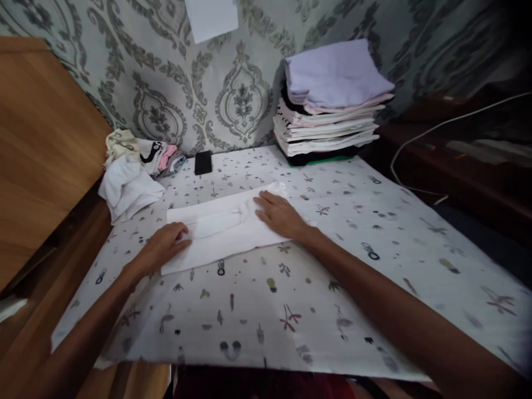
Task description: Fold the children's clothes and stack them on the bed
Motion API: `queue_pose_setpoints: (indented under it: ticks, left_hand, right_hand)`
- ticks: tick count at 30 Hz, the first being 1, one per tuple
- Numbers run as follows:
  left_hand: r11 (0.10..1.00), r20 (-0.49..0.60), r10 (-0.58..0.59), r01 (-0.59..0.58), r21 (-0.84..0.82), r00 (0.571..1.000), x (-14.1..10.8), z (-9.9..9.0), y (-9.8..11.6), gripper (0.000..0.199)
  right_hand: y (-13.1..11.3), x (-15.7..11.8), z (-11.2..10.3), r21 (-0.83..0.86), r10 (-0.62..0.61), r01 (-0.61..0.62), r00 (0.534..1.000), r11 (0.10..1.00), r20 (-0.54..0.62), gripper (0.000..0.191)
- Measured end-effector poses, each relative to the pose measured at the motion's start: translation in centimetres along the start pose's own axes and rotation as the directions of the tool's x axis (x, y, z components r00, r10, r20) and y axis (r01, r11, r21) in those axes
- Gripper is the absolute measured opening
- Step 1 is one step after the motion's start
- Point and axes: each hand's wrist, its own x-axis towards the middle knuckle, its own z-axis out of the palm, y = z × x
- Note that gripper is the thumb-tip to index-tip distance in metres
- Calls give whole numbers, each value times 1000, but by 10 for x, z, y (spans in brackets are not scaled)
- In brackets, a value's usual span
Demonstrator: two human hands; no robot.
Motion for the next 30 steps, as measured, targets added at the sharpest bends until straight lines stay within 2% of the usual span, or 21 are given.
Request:
queue_pose_setpoints:
  ticks: [3, 6, 12, 15, 16, 18, 20, 23, 26, 28, 30]
  left_hand:
    - [996, 45, -12, 16, -89, 999, -9, -7, -18, 30]
    - [971, -10, -27, 24, -237, 1000, -7, -7, -21, 32]
    - [972, -54, -188, 178, -156, 981, -8, -1, -27, 25]
    - [972, -197, -235, 225, -75, 952, -19, 3, -21, 33]
    - [974, -270, -222, 227, -13, 937, -23, 5, -16, 36]
    - [980, -371, -115, 165, 107, 922, -29, 15, -5, 40]
    - [984, -327, 49, 10, 178, 944, -33, 30, 6, 49]
    - [963, -133, 206, -177, 203, 969, -39, 52, 14, 67]
    - [968, -44, 203, -194, 160, 978, -48, 61, 11, 78]
    - [985, -43, 167, -164, 52, 985, -52, 56, 2, 74]
    - [989, -101, 90, -101, -111, 991, -47, 42, -12, 63]
  right_hand:
    - [1, -2, 5, -55, 0, -1, 1000, 998, -22, 51]
    - [1, -4, 5, -71, -4, 2, 999, 997, -33, 50]
    - [5, -2, 9, -66, -33, 28, 996, 997, -87, 51]
    - [2, -3, 6, -47, -58, 52, 989, 998, -135, 50]
    - [-2, -4, 4, -44, -76, 71, 986, 997, -151, 49]
    - [-14, -5, 2, -48, -129, 122, 977, 991, -172, 50]
    - [-29, -6, 3, -60, -195, 189, 971, 980, -136, 52]
    - [-44, -6, 11, -68, -231, 231, 973, 971, -4, 59]
    - [-48, -7, 15, -61, -201, 206, 976, 977, 84, 62]
    - [-53, -9, 13, -52, -195, 199, 978, 979, 79, 60]
    - [-68, -10, 8, -41, -216, 217, 976, 975, 33, 53]
